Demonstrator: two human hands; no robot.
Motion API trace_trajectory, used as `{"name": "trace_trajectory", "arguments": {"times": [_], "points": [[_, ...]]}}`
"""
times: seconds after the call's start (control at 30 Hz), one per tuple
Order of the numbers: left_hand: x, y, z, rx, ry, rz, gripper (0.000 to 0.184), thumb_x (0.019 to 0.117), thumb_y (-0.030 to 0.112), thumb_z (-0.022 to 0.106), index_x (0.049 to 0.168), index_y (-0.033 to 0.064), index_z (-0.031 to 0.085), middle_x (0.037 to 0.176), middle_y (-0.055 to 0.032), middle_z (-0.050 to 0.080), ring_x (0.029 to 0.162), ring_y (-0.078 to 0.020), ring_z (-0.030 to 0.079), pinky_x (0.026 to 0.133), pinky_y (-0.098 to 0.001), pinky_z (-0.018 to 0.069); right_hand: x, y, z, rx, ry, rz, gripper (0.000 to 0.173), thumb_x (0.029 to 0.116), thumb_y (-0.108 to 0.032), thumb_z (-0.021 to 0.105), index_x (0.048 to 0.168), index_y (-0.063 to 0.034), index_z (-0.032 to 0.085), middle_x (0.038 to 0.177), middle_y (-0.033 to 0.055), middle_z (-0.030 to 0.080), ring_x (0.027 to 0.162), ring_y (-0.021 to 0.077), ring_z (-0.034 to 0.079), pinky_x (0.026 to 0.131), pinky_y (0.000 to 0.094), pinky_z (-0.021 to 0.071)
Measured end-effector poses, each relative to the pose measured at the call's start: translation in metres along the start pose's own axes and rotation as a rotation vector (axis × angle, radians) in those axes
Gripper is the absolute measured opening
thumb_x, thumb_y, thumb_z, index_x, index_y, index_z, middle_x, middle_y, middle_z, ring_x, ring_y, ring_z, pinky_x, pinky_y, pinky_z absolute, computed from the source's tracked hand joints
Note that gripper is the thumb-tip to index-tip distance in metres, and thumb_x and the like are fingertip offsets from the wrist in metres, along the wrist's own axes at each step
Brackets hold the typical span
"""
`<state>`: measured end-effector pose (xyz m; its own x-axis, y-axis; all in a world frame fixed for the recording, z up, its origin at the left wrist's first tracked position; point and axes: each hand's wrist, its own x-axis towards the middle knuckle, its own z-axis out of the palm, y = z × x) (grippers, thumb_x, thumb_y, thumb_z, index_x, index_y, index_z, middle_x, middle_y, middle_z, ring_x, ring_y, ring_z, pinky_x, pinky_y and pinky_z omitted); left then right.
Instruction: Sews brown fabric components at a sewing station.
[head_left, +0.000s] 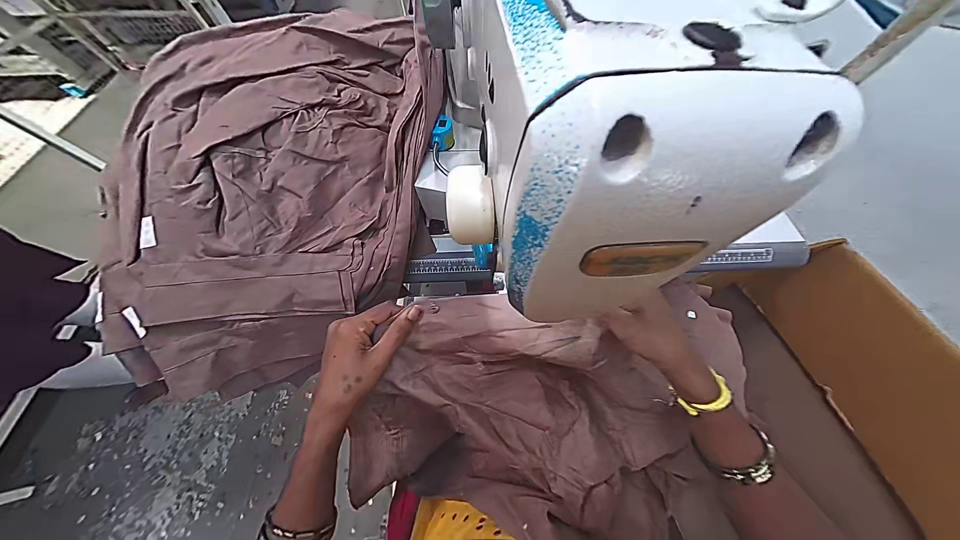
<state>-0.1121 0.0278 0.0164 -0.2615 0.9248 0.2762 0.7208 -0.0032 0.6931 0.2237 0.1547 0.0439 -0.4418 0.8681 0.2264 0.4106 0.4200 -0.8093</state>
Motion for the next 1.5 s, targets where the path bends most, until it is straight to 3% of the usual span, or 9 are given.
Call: {"name": "trace_trajectory", "arguments": {"times": [0.1,0.27,0.37,0.53,1.0,1.13,1.27,1.37,1.5], "points": [[0.01,0.014,0.007,-0.013,-0.01,0.078,0.042,0.1,0.048,0.055,0.085,0.0131,0.074,0.067,0.0083,0.062,0.058,0.0073,0.051,0.055,-0.0166,0.0404,-0.006,0.014,-0.01,-0.106,0.077,-0.018,0.025,0.0972,-0.034,0.064,0.101,-0.0096,0.059,0.069,-0.0129,0.05,0.059,-0.008,0.045,0.058,0.0135,0.041],[0.009,0.009,0.023,0.183,0.001,0.166,0.055,0.1025,0.052,0.046,0.082,0.0077,0.071,0.064,-0.0063,0.062,0.058,-0.0195,0.06,0.055,-0.0432,0.0466,-0.012,0.025,-0.039,-0.545,0.067,0.006,0.043,0.0985,-0.044,0.06,0.101,-0.0019,0.067,0.065,0.0078,0.058,0.064,0.0263,0.058,0.08,0.0546,0.0428],[0.005,0.023,0.042,0.203,-0.05,0.206,0.044,0.1038,0.039,0.048,0.105,0.0048,0.075,0.099,-0.0163,0.073,0.094,-0.0373,0.071,0.082,-0.0596,0.0545,-0.002,0.046,-0.054,-0.689,0.14,0.079,0.028,0.1003,-0.024,0.062,0.099,0.0022,0.071,0.081,0.0223,0.07,0.082,0.0433,0.069,0.085,0.0648,0.046],[0.009,0.059,0.071,-0.294,-0.22,0.048,0.064,0.1075,0.044,0.039,0.147,-0.0063,0.043,0.136,-0.0148,0.06,0.122,-0.0069,0.058,0.106,-0.0258,0.0465,0.03,0.043,-0.027,-0.719,0.291,-0.116,0.021,0.0982,-0.013,0.063,0.108,0.0,0.076,0.104,0.0252,0.069,0.099,0.0456,0.067,0.078,0.0586,0.0536],[0.009,0.076,0.099,-0.46,-0.092,-0.213,0.068,0.0986,0.028,0.052,0.15,-0.0102,0.031,0.128,-0.0179,0.059,0.113,-0.0056,0.06,0.097,-0.0223,0.0487,0.039,0.063,-0.039,-0.478,0.289,-0.188,0.017,0.0958,-0.01,0.067,0.1,0.0049,0.074,0.106,0.0247,0.069,0.1,0.0415,0.066,0.086,0.0554,0.0526],[0.011,0.076,0.099,-0.463,-0.054,-0.209,0.055,0.0956,0.03,0.056,0.135,-0.0068,0.044,0.111,-0.007,0.061,0.097,-0.0017,0.06,0.085,-0.0213,0.0518,0.032,0.032,-0.038,-0.295,0.375,-0.052,0.011,0.0941,-0.009,0.069,0.096,0.0017,0.071,0.082,0.0124,0.067,0.066,0.0164,0.059,0.063,0.034,0.0496],[-0.006,0.087,0.077,-0.255,-0.051,0.073,0.034,0.1008,0.028,0.052,0.074,0.0088,0.06,0.057,0.0043,0.049,0.051,-0.0015,0.047,0.049,-0.021,0.0398,0.019,-0.002,-0.016,-0.477,0.376,-0.461,0.021,0.094,-0.019,0.066,0.083,-0.0003,0.07,0.076,0.0127,0.07,0.071,0.0209,0.07,0.065,0.0356,0.0565],[-0.02,0.089,0.059,-0.32,-0.186,0.246,0.04,0.106,0.031,0.05,0.072,0.0106,0.055,0.055,0.0047,0.042,0.048,-0.0001,0.038,0.045,-0.017,0.0316,0.004,-0.021,0.014,-0.529,0.203,-0.768,0.022,0.1015,-0.023,0.058,0.086,-0.0106,0.067,0.08,0.0086,0.069,0.081,0.021,0.068,0.075,0.0323,0.0561],[-0.024,0.078,0.056,-0.29,-0.126,0.215,0.035,0.103,0.036,0.057,0.087,0.0079,0.071,0.064,0.0047,0.059,0.055,0.005,0.049,0.052,-0.0126,0.0404,0.009,-0.035,0.025,-0.513,0.065,-0.685,0.02,0.0973,-0.017,0.062,0.091,-0.0047,0.076,0.093,0.0129,0.078,0.091,0.028,0.076,0.078,0.041,0.0595]]}}
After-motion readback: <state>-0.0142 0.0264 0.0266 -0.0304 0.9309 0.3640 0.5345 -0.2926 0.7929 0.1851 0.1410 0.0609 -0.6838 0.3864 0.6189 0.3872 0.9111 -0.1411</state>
